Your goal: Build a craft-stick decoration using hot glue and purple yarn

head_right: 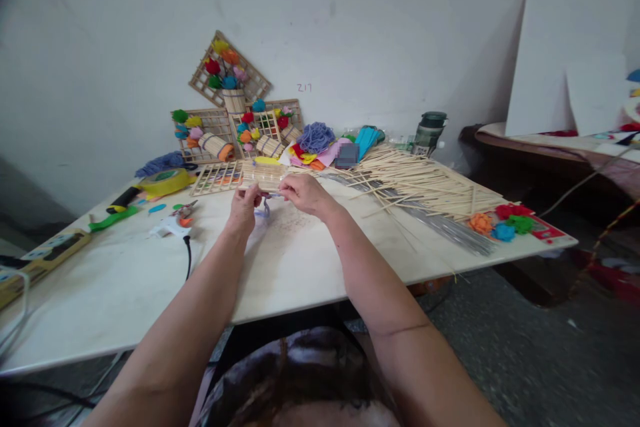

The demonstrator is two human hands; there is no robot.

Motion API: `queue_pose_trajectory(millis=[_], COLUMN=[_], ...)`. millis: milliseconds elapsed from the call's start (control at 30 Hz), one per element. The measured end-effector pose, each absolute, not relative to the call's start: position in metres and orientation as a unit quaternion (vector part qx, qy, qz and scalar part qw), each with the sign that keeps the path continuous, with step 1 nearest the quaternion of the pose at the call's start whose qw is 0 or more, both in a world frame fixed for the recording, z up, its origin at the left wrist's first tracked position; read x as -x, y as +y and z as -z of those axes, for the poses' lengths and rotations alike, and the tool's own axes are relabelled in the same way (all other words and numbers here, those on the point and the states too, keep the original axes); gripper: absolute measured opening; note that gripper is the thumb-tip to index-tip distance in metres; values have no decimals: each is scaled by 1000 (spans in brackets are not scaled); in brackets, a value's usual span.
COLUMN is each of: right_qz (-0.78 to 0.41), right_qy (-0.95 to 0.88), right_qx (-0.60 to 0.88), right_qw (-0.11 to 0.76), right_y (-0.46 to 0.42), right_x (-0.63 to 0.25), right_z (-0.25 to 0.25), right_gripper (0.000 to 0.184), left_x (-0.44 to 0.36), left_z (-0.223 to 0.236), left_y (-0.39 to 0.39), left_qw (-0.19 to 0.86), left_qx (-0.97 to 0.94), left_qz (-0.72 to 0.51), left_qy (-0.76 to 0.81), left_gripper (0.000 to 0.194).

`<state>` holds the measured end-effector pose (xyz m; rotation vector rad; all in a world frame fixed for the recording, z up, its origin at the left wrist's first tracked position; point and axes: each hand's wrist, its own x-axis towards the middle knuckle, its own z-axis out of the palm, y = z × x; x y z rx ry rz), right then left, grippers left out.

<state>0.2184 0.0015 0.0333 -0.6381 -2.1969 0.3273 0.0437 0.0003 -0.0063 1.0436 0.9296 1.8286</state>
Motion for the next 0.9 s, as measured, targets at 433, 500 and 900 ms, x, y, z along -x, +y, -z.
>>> queue_pose_trajectory(millis=[433,500,900], right_qz=[-116,-115,-117], right_qy=[-863,-863,-856], right_qx=[287,289,291], right_qw=[399,398,410], right_y=[2,2,4], right_x=[-219,-218,-218], right_z=[-34,-34,-33], right_gripper=[11,11,11], left_x=[-46,-46,-48], left_z=[2,2,3], left_y=[-11,-10,-13], left_qw=[484,485,485], left_qx=[-436,-437,-456], left_qz=[-661,-659,-644], left_qy=[373,373,378], left_gripper=[58,58,59])
